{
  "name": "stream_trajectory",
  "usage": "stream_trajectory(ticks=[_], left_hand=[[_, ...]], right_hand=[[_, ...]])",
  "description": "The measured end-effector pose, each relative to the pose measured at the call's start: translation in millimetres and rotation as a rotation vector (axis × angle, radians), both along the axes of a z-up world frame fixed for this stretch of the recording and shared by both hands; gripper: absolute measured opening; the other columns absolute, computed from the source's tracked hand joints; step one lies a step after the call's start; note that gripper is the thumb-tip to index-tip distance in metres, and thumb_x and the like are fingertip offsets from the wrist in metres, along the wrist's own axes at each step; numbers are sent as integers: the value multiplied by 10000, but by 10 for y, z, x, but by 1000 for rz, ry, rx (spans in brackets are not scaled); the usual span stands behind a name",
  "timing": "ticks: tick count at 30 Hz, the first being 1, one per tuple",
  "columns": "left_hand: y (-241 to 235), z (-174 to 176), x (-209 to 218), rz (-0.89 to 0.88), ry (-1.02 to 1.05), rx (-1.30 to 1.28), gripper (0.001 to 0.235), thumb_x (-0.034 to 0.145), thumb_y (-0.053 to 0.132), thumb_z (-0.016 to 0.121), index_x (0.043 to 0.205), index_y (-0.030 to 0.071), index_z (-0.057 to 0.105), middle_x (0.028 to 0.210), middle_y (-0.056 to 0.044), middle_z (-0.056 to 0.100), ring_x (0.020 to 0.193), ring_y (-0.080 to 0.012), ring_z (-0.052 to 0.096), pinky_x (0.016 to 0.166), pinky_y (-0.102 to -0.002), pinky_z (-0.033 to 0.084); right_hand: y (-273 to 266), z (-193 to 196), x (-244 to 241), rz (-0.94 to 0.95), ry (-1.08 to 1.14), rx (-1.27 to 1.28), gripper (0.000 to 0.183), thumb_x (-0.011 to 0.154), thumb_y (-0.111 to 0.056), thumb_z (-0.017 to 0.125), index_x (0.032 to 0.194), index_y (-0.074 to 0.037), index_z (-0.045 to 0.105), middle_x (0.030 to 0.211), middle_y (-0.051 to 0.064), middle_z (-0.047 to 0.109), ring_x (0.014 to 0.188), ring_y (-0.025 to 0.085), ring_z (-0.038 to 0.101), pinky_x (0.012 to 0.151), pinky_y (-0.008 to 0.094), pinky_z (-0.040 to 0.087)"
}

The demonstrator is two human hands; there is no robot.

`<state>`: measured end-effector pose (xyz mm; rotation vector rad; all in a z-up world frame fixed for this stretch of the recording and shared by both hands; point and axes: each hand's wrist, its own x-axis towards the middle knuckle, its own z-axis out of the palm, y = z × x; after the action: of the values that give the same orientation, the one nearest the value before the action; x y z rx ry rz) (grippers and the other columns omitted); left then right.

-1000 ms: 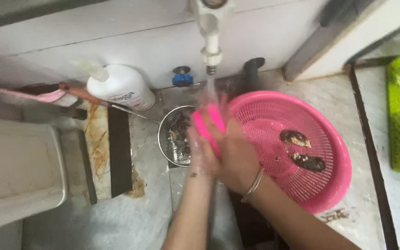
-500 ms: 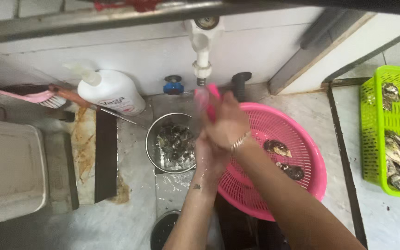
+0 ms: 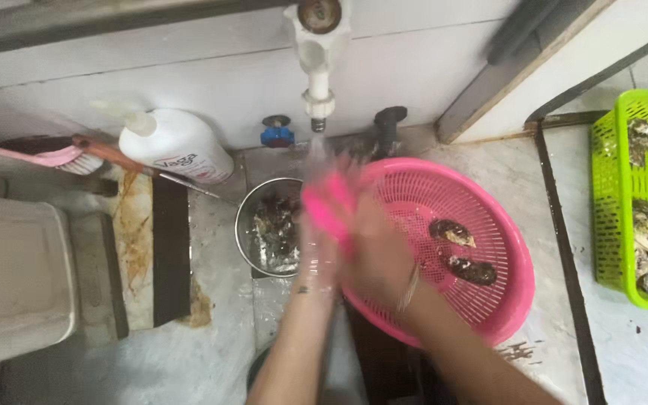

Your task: The person scrubs oysters with a pink brush under running water and places them into a green basket. They repeat this process for several oysters, handling them one at a time from a pink colander.

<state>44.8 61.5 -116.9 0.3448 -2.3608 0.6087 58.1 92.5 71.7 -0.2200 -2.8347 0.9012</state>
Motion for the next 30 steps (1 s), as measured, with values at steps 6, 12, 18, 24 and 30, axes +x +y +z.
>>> stream_trajectory(ticks=[6,12,18,24,30], left_hand=[[-376,1609,42,178,337,-3132,375,1198,221,650,1415,-2,859,1288,-136,859,1328,-179,755,1190,-352,583],[-500,1230,-612,-312,475,-2977,506,1123,469,921,1498,138,845,1566,-139,843,1422,-384,803,1009,-565,787],[-682,1285,-570,-35,225,-2825,618,1120,329,899,1630,81,655,1772,-182,696,1676,-393,646,1349,-566,631],[-833,947,-755,21,305,-3043,686,1233,319,685,1863,160,465,1953,-152,515,1842,-367,431,1545,-587,323],[-404,1534,-109,488,455,-3351,491,1238,357,711,1656,115,797,1820,-167,684,1741,-325,585,1494,-499,441]], right_hand=[[343,-516,-292,-37,-332,25,807,1100,-686,687,1717,-168,634,1444,217,697,1278,457,814,964,586,736],[657,-109,-291,-93,93,-218,703,1255,-400,690,1918,-290,486,1652,206,622,1524,467,650,1242,559,522],[487,-4,-41,-42,113,-493,662,1317,-330,575,1919,-79,463,1929,268,532,1794,462,450,1516,623,266],[-336,-158,423,92,182,-293,712,1139,-198,811,1822,-138,621,1377,344,848,1174,596,832,1037,642,658],[133,-397,-79,-135,117,27,660,1292,-493,648,1930,-358,541,1214,188,691,1092,557,813,917,621,692]])
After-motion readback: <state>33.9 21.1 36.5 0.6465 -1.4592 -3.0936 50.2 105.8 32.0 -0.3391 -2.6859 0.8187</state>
